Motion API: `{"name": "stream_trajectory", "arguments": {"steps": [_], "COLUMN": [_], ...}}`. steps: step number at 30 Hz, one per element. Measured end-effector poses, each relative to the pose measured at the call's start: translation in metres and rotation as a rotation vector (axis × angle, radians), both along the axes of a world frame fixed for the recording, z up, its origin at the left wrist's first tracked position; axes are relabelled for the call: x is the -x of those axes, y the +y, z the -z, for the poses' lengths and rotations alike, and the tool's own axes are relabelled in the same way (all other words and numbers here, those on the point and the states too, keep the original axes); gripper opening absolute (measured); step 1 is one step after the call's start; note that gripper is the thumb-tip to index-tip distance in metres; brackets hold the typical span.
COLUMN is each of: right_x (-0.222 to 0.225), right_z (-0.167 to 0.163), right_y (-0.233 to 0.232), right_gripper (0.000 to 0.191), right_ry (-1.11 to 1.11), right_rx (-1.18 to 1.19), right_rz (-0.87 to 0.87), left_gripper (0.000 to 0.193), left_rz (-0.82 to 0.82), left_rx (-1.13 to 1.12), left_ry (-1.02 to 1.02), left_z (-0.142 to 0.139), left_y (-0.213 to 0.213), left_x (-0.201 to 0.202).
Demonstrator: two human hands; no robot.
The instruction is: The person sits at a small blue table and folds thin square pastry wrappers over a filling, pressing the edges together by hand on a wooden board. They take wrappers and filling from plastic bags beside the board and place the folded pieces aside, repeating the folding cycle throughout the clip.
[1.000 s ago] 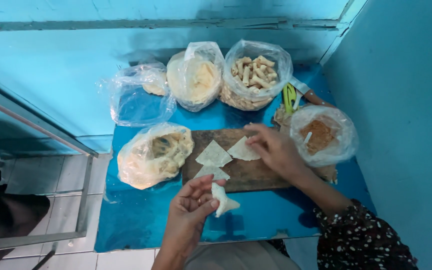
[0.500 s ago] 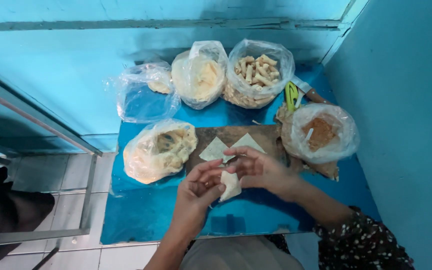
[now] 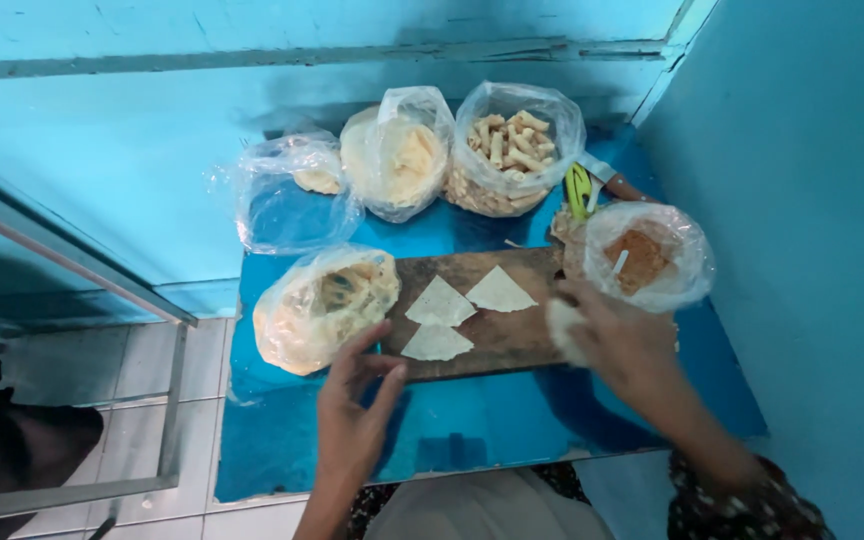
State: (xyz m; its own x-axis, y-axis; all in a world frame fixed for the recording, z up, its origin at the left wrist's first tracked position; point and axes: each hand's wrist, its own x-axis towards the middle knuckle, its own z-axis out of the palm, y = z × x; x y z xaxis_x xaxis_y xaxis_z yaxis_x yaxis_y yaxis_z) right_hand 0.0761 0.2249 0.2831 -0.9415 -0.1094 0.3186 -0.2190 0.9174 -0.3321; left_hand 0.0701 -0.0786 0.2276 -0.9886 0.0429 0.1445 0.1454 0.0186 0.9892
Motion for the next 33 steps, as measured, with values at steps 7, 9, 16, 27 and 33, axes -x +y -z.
{"name": "stream_trajectory", "arguments": {"steps": [7, 9, 16, 27, 33], "right_x": [0.002, 0.013, 0.009, 0.039, 0.058], "right_z": [-0.002, 0.008, -0.017, -0.019, 0.033], "right_y": [-0.029, -0.042, 0.006, 0.010, 0.031], "right_gripper": [0.042, 0.043, 0.044, 0.060, 0.069], "right_ry": [-0.310, -0.285, -0.225, -0.594, -0.712], "right_rx": [0.386, 0.305, 0.092, 0.568, 1.079], "right_rz": [-0.101, -0.185, -0.052, -0.422, -0.395], "left_gripper": [0.050, 0.049, 0.040, 0.051, 0.047], "left_rz": [0.043, 0.070, 0.013, 0.367, 0.275], "left_rx": [-0.042, -0.025, 0.265, 0.033, -0.073], "left_ry": [0.018, 0.026, 0.313, -0.050, -0.065], "left_z": [0.012, 0.008, -0.020, -0.012, 0.008], "left_y": [0.008, 0.010, 0.004, 0.094, 0.106], "left_x": [0.003, 0.001, 0.003, 0.045, 0.059]}}
